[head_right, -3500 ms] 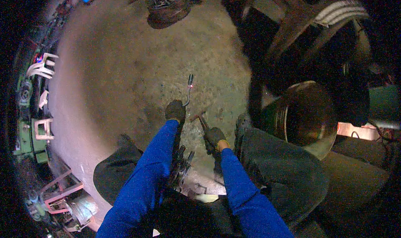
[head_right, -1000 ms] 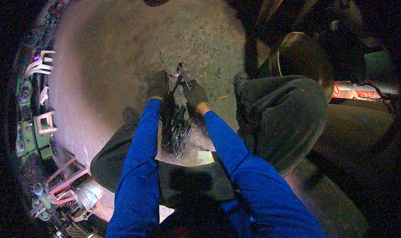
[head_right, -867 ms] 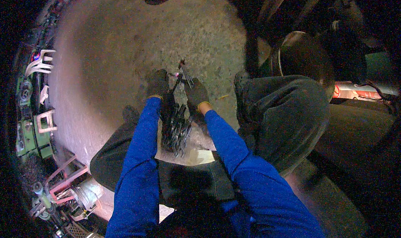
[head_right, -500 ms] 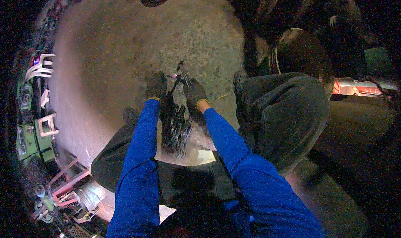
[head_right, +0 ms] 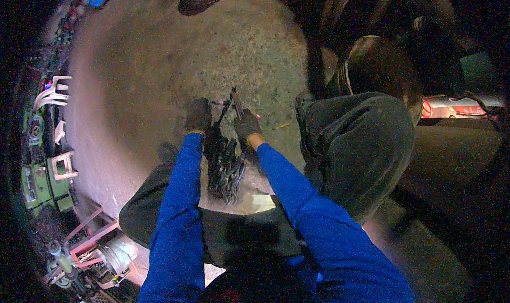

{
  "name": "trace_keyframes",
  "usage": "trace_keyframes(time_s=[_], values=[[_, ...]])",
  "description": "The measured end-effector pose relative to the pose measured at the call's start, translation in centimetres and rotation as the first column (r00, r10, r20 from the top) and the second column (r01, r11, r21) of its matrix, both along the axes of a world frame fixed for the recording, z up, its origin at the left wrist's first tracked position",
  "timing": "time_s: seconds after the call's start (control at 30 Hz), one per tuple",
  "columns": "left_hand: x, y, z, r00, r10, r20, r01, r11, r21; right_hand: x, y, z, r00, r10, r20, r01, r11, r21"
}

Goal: The person sits on the floor and uses a hammer and metal rod to repeatedly strike and cut a pile of metal rods into smaller pieces. The person handles the rods one at a time, striking them against the floor to break them apart.

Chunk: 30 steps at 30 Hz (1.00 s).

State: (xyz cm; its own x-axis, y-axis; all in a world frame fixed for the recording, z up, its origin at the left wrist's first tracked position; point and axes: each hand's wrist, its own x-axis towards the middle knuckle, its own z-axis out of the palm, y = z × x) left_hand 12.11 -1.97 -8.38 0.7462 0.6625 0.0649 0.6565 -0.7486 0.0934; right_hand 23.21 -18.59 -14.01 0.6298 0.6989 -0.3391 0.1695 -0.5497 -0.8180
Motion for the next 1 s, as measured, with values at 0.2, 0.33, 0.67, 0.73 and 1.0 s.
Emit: trace_keyframes(time_s=[0.2, 0.33, 0.67, 0.73, 1.0], values=[[-0.2, 0.8, -0.4, 1.0, -0.015, -0.027, 0.015, 1.0, -0.001, 0.5, 0.8, 3.5, 0.986, -0.136, -0.096, 0.146, 0.983, 0.108], [-0.3, 1.1, -0.6, 1.0, -0.017, -0.002, 0.017, 1.0, 0.0, -0.1, 1.1, 4.4, 0.981, -0.164, -0.108, 0.17, 0.984, 0.052], [0.6, 0.4, 0.9, 0.998, 0.046, -0.053, -0.048, 0.998, -0.047, -1.0, 0.6, 1.8, 0.991, 0.008, -0.136, -0.003, 0.999, 0.04], [0.7, 0.1, 1.3, 0.993, 0.1, -0.059, -0.104, 0.992, -0.066, -1.4, 0.5, 1.9, 0.994, -0.04, -0.106, 0.052, 0.993, 0.11], [0.4, 0.4, 0.9, 0.985, 0.123, -0.12, -0.143, 0.975, -0.17, -0.7, 1.2, 3.1, 0.977, -0.095, -0.193, 0.105, 0.994, 0.042]])
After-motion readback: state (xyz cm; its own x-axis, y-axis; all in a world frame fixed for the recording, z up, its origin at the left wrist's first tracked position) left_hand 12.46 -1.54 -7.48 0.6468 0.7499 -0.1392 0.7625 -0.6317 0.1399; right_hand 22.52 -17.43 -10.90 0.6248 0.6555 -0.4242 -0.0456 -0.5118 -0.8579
